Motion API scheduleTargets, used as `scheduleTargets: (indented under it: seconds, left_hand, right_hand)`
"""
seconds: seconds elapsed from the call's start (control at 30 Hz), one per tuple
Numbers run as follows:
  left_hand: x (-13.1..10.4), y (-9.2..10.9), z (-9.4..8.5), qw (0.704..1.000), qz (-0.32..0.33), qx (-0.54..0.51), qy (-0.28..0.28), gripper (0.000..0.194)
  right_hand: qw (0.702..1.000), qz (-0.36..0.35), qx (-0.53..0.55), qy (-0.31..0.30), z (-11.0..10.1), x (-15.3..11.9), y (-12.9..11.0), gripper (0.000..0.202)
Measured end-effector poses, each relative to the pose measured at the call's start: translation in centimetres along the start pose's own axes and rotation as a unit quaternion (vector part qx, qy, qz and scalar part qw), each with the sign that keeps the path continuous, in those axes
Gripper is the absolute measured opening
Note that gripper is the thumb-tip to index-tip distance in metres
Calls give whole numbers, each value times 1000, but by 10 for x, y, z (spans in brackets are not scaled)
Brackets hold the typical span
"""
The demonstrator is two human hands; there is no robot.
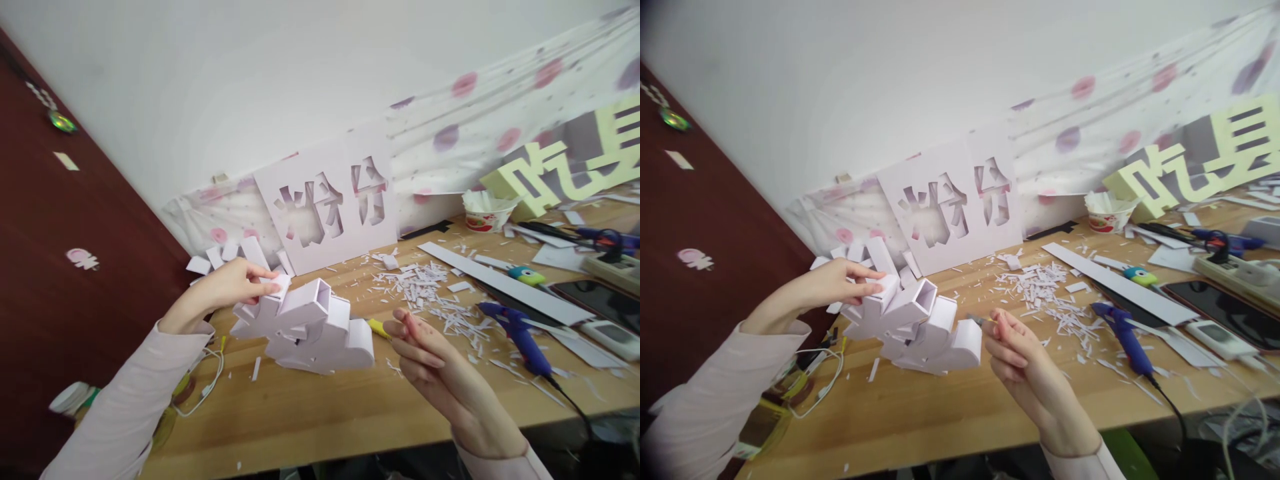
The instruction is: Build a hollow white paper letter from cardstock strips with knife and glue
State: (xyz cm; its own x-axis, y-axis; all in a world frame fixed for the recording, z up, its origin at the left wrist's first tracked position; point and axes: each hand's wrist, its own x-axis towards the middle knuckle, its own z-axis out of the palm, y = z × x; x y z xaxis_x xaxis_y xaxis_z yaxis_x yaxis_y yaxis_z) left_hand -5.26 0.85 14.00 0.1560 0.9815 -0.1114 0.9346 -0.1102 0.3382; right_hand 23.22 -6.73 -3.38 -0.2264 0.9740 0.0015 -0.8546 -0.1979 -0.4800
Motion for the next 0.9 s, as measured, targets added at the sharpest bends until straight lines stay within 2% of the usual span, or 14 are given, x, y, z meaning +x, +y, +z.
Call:
scheduleTargets:
  seconds: [0.1, 0.27, 0.37, 0.5, 0.6, 0.7, 0.9]
  left_hand:
    - [2, 1, -3, 1000, -19, 11, -21, 62]
    - [11, 11, -7, 999, -19, 10, -42, 54]
    - [17, 14, -10, 998, -28, -8, -54, 50]
    - [19, 14, -13, 997, -41, -25, -63, 53]
    - [18, 15, -13, 996, -48, -32, -67, 59]
    - [19, 16, -13, 996, -46, -36, -72, 57]
    - [21, 13, -15, 996, -36, -36, -74, 53]
  right_hand:
    - [1000, 7, -9, 0, 3, 3, 1, 42]
    - [998, -16, -51, 29, 1, 4, 7, 42]
    - [991, -45, -112, 54, -4, 2, 9, 43]
    - [967, -98, -207, 107, -14, 3, 4, 57]
    - [960, -130, -204, 138, -20, 5, -6, 52]
    - [961, -152, -185, 142, -24, 5, -14, 53]
    - [966, -130, -181, 132, -21, 10, -8, 49]
